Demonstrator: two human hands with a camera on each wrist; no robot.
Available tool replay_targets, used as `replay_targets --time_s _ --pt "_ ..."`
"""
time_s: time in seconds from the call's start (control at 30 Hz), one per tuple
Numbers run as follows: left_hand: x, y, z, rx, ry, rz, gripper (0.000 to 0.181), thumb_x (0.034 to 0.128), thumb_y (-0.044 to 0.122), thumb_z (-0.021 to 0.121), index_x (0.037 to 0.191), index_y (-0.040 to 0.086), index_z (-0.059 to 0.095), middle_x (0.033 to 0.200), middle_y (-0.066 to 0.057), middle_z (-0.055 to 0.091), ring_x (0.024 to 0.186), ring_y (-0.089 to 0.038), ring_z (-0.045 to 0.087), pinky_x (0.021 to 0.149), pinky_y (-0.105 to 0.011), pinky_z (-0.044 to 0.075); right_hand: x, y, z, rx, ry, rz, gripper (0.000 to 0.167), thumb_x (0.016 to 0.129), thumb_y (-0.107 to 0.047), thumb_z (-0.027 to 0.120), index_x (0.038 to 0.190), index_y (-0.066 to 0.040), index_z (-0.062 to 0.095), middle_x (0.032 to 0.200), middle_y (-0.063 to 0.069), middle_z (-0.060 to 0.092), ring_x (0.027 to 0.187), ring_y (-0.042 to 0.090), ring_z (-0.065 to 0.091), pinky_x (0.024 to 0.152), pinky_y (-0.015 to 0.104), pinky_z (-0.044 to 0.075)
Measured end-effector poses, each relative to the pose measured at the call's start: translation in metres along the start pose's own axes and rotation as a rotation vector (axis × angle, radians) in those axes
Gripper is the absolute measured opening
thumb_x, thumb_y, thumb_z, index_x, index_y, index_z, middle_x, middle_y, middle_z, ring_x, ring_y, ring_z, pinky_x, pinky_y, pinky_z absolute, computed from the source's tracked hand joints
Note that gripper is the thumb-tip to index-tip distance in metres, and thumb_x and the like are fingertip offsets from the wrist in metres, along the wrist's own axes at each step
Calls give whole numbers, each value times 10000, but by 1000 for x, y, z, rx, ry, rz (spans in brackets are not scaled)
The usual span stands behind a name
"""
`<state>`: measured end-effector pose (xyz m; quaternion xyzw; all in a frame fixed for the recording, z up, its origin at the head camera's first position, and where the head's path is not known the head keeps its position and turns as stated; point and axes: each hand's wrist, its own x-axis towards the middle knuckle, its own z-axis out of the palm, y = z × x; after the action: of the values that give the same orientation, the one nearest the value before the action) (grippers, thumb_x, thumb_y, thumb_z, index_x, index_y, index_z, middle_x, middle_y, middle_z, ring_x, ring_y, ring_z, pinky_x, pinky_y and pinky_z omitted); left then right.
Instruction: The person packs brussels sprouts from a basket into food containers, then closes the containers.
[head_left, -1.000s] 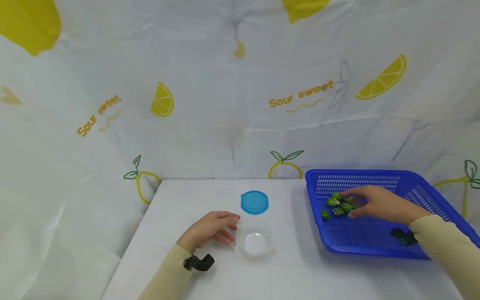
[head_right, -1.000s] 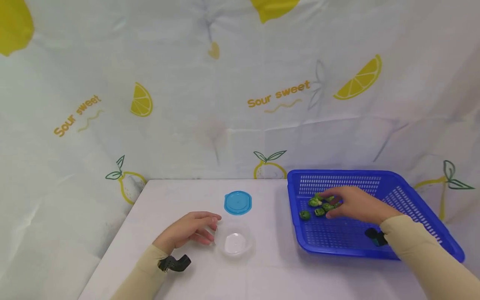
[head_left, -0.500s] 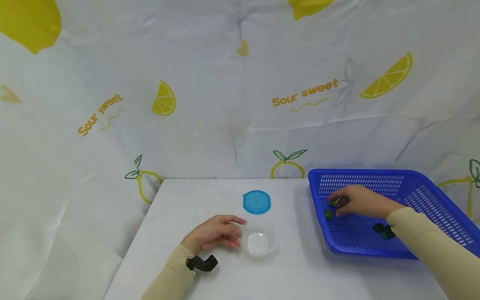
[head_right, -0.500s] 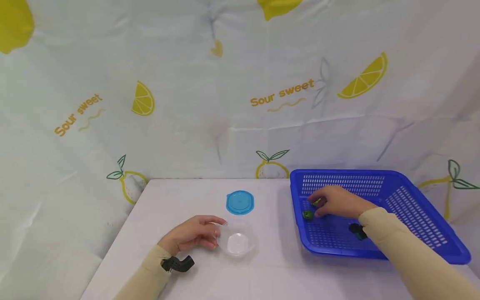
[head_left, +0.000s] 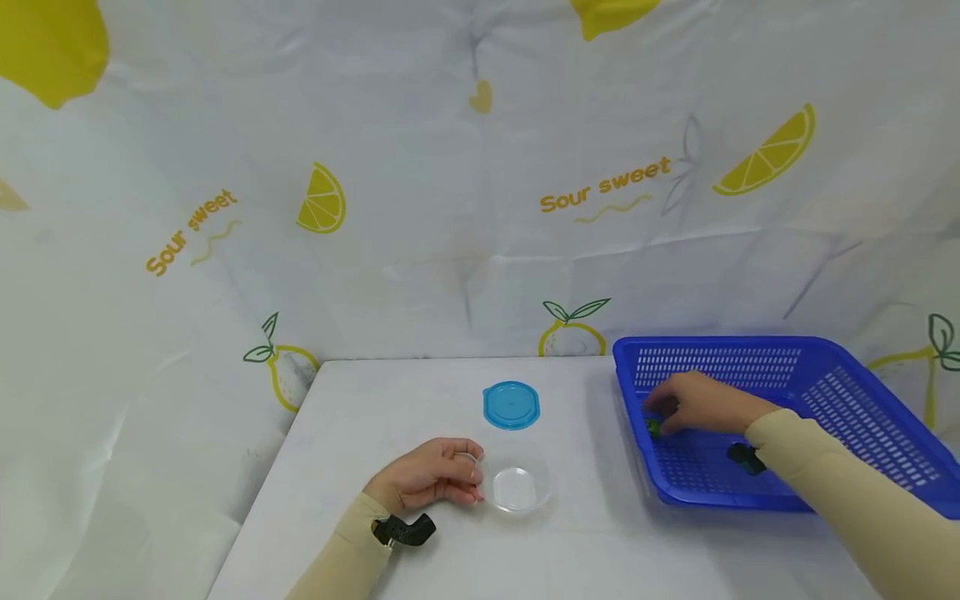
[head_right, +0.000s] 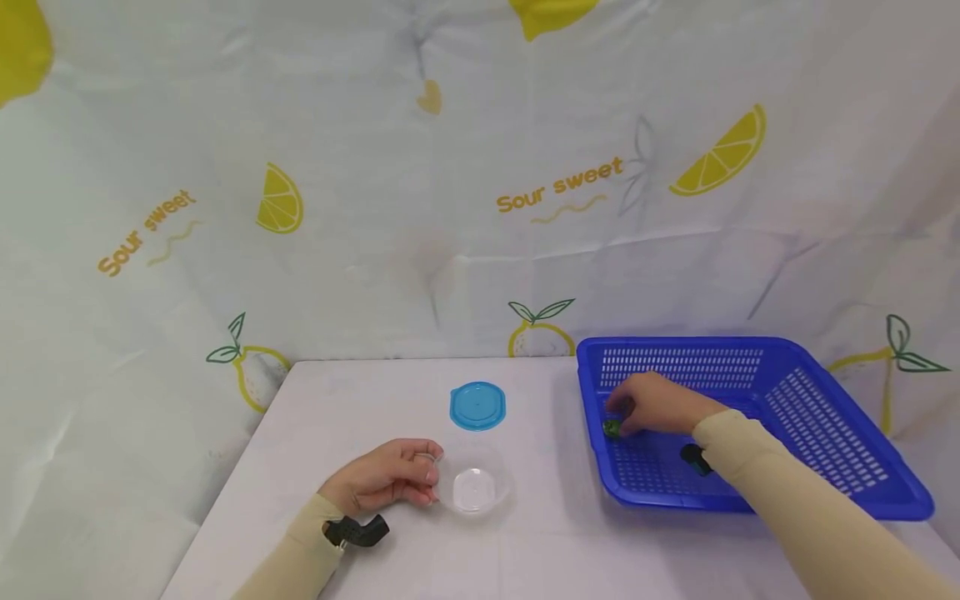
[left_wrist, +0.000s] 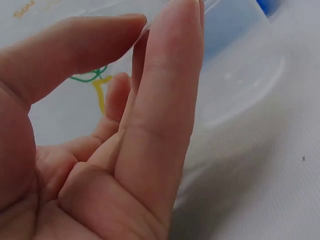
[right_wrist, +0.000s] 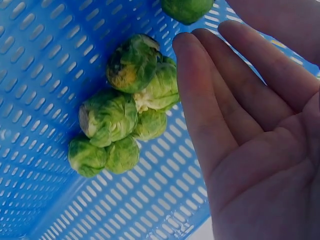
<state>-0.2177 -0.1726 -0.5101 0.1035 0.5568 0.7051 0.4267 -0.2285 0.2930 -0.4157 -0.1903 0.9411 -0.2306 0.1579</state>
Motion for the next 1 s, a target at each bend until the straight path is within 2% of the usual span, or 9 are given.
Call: replay_targets --time_s 0.2,0.43,0.83,1.0 --pt "-1 -6 -3 -32 -15 8 411 973 2 719 1317 13 496 872 -36 754 832 -176 821 764 -271 685 7 -1 4 2 -29 -2 333 845 -91 883 1161 -25 800 1068 37 805 955 171 732 837 405 669" --pt "2 -6 -5 -30 -48 28 364 995 0 691 1301 30 496 869 -14 765 843 -166 822 766 -267 684 13 2 6 -24 -54 14 355 847 -99 885 1171 10 790 1081 59 802 964 187 733 852 439 666" --pt "4 -5 -3 -43 -83 33 422 986 18 711 1346 5 490 876 -36 788 813 -145 814 752 -247 679 15 4 7 -43 -51 6 276 840 -90 882 1097 -14 814 1010 26 801 900 149 717 818 420 668" --pt "2 -7 -7 -49 -79 36 404 996 19 706 1338 23 492 887 -36 794 829 -156 817 764 -249 679 13 6 4 -16 -45 10 254 875 -103 859 1119 -46 816 1052 16 806 951 155 732 846 411 668"
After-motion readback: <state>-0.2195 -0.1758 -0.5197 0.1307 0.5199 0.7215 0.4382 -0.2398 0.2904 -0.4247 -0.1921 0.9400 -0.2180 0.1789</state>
